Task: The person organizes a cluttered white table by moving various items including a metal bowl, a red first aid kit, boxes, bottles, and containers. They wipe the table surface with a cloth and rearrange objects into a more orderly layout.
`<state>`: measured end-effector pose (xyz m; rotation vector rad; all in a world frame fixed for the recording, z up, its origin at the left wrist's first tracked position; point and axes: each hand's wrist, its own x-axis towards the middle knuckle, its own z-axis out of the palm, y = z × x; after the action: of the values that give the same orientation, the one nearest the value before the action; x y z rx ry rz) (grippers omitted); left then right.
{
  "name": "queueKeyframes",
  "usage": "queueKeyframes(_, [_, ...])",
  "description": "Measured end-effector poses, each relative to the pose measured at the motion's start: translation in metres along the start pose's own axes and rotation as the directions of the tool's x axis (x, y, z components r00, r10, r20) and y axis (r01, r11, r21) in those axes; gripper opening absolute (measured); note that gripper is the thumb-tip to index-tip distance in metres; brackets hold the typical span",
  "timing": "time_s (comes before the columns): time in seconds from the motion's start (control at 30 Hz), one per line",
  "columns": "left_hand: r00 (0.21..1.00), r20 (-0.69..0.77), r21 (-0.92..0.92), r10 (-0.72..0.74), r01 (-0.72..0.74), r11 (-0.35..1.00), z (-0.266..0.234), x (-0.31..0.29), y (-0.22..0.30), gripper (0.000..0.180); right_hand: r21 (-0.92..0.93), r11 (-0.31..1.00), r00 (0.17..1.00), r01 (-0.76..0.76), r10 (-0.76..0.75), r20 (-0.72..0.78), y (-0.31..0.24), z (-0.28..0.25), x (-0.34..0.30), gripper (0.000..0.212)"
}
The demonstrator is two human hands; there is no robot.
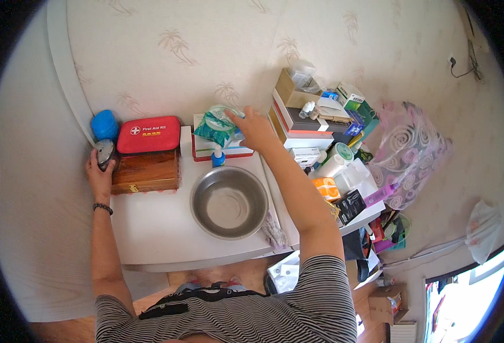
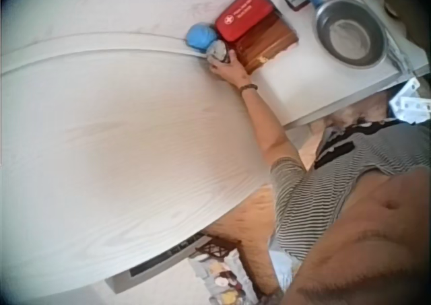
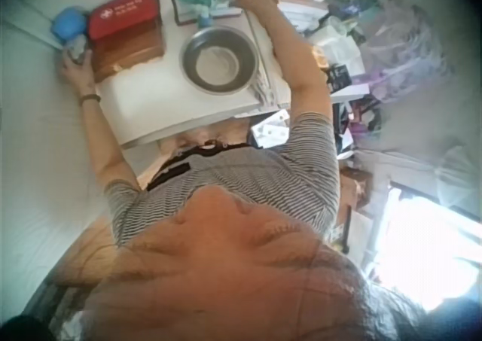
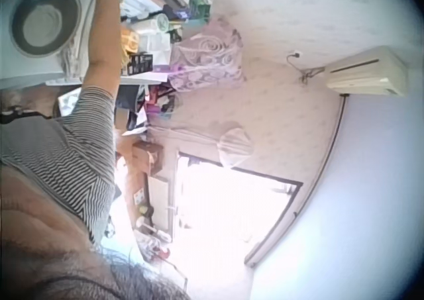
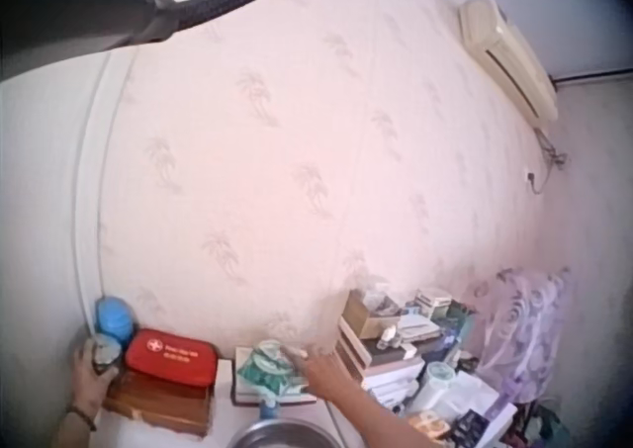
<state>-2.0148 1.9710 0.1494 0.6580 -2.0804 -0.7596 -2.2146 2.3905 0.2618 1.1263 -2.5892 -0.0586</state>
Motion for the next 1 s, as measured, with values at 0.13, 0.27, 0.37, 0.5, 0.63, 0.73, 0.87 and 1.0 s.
queueKeyframes(0.13, [1.0, -0.002, 0.001, 0.007, -0.007, 1.0, 0.002, 0.002, -0.005, 0.069, 0.069, 0.994, 0.994, 0.079, -0.074, -0.076, -0.007, 0.012, 0.008, 0.085])
queueKeyframes(0.27, [0.999, -0.051, -0.115, 0.012, -0.018, 0.993, -0.001, 0.002, -0.008, 0.067, 0.17, 0.977, 0.98, 0.127, -0.098, -0.173, 0.006, 0.025, 0.02, 0.07])
queueKeyframes(0.37, [0.994, -0.101, -0.202, 0.04, -0.06, 0.978, -0.01, 0.0, -0.003, 0.064, 0.25, 0.954, 0.959, 0.164, -0.096, -0.266, 0.013, 0.029, 0.026, 0.058])
queueKeyframes(0.5, [0.994, -0.069, -0.163, 0.087, -0.097, 0.982, -0.03, -0.014, 0.013, 0.064, 0.426, 0.902, 0.965, 0.069, 0.047, -0.256, 0.012, 0.03, 0.032, 0.053])
queueKeyframes(0.63, [0.996, 0.017, -0.288, 0.09, -0.081, 0.954, -0.046, -0.049, 0.041, 0.065, 0.596, 0.802, 0.939, -0.049, 0.24, -0.247, 0.0, 0.032, 0.04, 0.046])
queueKeyframes(0.73, [1.0, 0.015, -0.402, 0.027, -0.018, 0.915, -0.059, -0.068, 0.055, 0.067, 0.629, 0.769, 0.923, -0.115, 0.316, -0.218, 0.001, 0.027, 0.042, 0.043])
queueKeyframes(0.87, [0.997, -0.038, -0.397, -0.066, 0.045, 0.917, -0.09, -0.09, 0.055, 0.069, 0.366, 0.93, 0.914, -0.003, 0.152, -0.377, -0.011, 0.013, 0.047, 0.038])
queueKeyframes(1.0, [0.997, -0.011, -0.349, -0.081, 0.072, 0.935, -0.115, -0.116, 0.047, 0.069, 0.111, 0.985, 0.903, 0.133, -0.075, -0.424, -0.026, -0.004, 0.057, 0.034])
